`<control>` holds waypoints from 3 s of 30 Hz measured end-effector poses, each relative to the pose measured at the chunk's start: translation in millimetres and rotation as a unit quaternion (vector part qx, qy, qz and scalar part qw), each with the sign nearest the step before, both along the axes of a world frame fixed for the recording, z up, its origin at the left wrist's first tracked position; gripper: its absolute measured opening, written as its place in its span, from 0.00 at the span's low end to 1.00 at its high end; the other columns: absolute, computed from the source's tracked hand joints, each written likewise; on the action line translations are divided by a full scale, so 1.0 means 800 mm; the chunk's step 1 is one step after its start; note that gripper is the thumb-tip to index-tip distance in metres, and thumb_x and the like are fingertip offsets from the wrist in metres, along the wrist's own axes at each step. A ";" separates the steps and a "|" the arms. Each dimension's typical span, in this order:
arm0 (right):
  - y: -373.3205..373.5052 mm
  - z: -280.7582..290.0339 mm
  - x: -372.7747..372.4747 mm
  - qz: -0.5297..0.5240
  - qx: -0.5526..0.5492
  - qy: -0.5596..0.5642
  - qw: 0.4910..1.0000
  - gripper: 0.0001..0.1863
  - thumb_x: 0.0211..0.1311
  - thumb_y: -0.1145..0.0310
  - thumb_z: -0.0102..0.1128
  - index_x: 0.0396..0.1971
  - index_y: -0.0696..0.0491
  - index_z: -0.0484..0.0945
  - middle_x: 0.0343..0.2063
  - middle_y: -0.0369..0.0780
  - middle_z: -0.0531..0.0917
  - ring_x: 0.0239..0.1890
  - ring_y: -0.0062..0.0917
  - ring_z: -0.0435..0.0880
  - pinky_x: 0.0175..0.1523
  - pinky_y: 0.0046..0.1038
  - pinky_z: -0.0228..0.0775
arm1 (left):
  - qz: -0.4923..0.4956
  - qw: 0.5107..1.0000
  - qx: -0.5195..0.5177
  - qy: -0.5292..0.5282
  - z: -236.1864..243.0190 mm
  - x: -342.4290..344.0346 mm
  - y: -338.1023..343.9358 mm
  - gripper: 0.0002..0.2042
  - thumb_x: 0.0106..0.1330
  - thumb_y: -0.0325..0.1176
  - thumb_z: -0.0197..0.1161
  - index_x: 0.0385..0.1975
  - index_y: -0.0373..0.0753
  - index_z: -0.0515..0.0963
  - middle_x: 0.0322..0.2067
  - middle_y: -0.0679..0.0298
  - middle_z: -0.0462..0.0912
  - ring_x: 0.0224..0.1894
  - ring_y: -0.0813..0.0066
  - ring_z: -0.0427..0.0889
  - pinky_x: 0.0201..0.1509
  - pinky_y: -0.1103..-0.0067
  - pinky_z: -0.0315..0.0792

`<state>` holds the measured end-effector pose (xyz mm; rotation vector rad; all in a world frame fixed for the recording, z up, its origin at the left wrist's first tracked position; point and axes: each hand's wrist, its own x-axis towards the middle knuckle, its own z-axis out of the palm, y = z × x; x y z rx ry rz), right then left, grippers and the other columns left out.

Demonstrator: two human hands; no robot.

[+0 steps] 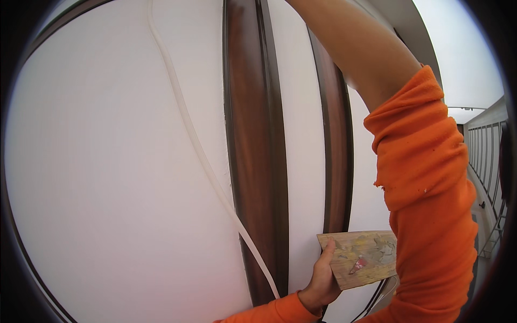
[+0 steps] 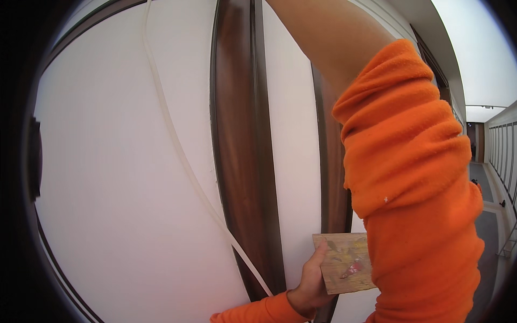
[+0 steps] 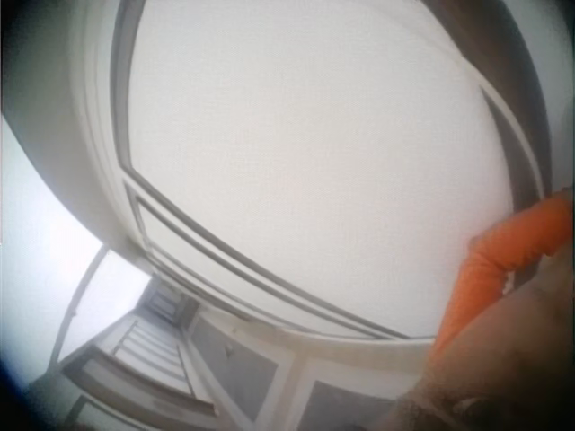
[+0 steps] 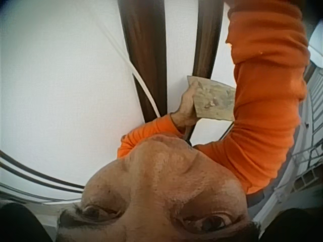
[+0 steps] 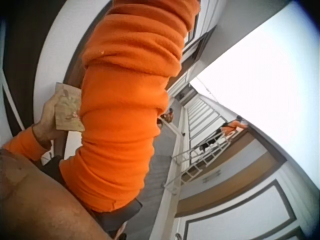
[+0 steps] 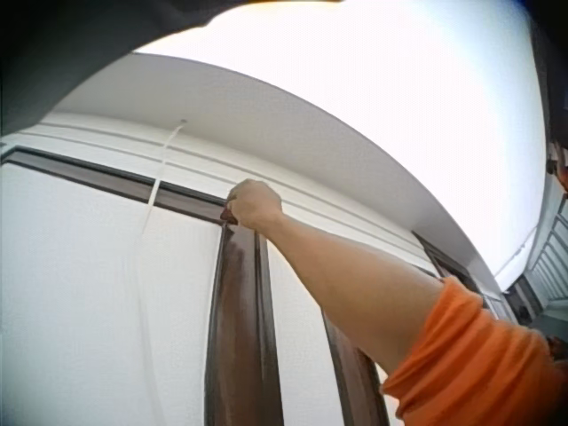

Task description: The person applies a reddish substance from a palette to the edges of dark brown wall trim using a small tool. They move along the wall, treating multiple trim sections and occasionally interacting with a coworker.

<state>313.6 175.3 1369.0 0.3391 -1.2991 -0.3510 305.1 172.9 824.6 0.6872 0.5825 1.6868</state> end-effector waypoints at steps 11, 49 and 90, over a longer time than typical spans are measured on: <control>0.039 -0.053 0.095 0.076 0.026 -0.047 0.996 0.13 0.63 0.64 0.62 0.42 0.53 0.89 0.41 0.39 0.90 0.45 0.29 0.87 0.51 0.33 0.78 | 0.035 0.999 0.009 0.003 -0.014 -0.005 0.003 0.33 0.78 0.58 0.40 0.69 0.35 0.62 0.65 0.50 0.70 0.65 0.53 0.72 0.68 0.57 0.68; 0.252 -0.783 0.276 -0.178 -0.532 -0.284 0.777 0.06 0.63 0.72 0.64 0.37 0.54 0.86 0.33 0.40 0.85 0.35 0.33 0.86 0.43 0.31 0.77 | 0.007 0.999 -0.019 0.038 -0.088 -0.031 0.085 0.26 0.79 0.51 0.46 0.66 0.37 0.66 0.59 0.55 0.75 0.58 0.60 0.77 0.61 0.65 0.75; 0.170 -0.120 -0.016 -0.057 -0.009 0.082 0.995 0.09 0.66 0.70 0.60 0.42 0.53 0.86 0.38 0.45 0.89 0.40 0.35 0.89 0.48 0.36 0.79 | -0.101 0.993 -0.068 -0.001 -0.075 -0.076 0.070 0.37 0.77 0.64 0.37 0.71 0.36 0.59 0.66 0.49 0.68 0.68 0.53 0.70 0.70 0.57 0.67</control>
